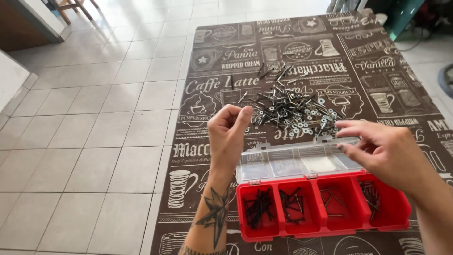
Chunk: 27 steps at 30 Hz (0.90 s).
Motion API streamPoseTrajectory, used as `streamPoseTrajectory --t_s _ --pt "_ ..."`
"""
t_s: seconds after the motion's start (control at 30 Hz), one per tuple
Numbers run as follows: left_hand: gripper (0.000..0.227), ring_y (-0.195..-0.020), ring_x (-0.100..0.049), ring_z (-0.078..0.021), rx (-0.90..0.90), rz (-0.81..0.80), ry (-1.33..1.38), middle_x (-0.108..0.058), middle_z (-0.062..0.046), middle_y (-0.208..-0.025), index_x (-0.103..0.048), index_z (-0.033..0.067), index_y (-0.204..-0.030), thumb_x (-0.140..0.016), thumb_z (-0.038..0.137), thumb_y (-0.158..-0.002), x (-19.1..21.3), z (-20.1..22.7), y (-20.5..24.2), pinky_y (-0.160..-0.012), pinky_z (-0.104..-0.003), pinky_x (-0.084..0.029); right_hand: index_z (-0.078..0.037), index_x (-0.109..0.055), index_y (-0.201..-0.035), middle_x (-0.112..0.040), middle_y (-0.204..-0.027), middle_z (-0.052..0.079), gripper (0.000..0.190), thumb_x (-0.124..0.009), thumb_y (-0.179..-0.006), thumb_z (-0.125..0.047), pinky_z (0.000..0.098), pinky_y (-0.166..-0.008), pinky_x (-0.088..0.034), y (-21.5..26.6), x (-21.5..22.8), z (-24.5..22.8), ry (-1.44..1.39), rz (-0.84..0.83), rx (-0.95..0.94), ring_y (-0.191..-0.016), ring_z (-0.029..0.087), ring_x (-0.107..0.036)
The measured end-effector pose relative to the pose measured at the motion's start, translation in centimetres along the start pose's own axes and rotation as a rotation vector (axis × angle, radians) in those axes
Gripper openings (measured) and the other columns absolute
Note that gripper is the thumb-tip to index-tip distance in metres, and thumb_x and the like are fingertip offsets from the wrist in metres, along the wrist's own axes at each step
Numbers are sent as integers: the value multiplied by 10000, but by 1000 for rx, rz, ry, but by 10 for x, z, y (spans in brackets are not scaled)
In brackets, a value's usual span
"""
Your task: The person sorts a mixed pile of screws, bolts, and washers on a table into compartments of a red plastic organizer. They pick up individual fasteners, examine them, and place them into the appropriate sections of the organizer.
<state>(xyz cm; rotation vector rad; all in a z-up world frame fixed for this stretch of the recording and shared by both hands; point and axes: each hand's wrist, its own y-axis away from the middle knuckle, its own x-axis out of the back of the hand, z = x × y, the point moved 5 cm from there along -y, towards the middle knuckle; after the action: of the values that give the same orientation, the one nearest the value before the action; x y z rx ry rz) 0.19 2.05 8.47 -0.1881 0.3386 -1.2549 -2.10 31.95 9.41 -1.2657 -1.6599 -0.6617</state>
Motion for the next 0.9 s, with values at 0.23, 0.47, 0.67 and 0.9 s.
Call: streamPoseTrajectory --t_s 0.23,0.47,0.67,0.9 --pt "261 -535 -387 -55 20 37 -27 -495 36 -615 -623 90 -743 -706 205 -963 7 1 -2 -446 -198 -317 -261 -728 -1248 -805 -1147 -64 363 -689 -896 -339 285 -512 -615 -38 28 -10 330 -96 -97 -414 137 -629" --pt "214 -513 -425 -59 -51 91 -73 -474 21 -485 -719 96 -695 -784 211 -863 0 -11 -6 -494 -247 -396 -323 -758 -1203 -790 -1210 -36 320 -613 -918 -308 442 -961 -596 -112 -29 -40 518 -244 106 -1073 292 -759" --pt "201 -524 -462 -85 28 85 -118 -516 -1 -491 -721 105 -701 -772 234 -847 4 -23 -4 -520 -270 -411 -331 -701 -1221 -753 -1201 -87 302 -612 -937 -279 425 -925 -607 -162 -91 -22 674 -245 260 -1022 295 -760" --pt "189 -518 -479 -80 33 61 -117 -518 9 -484 -728 112 -711 -766 241 -843 2 -18 -2 -527 -257 -429 -267 -762 -969 -778 -960 -54 150 -628 -906 -296 432 -832 -621 -173 -103 -8 635 -165 250 -933 297 -764"
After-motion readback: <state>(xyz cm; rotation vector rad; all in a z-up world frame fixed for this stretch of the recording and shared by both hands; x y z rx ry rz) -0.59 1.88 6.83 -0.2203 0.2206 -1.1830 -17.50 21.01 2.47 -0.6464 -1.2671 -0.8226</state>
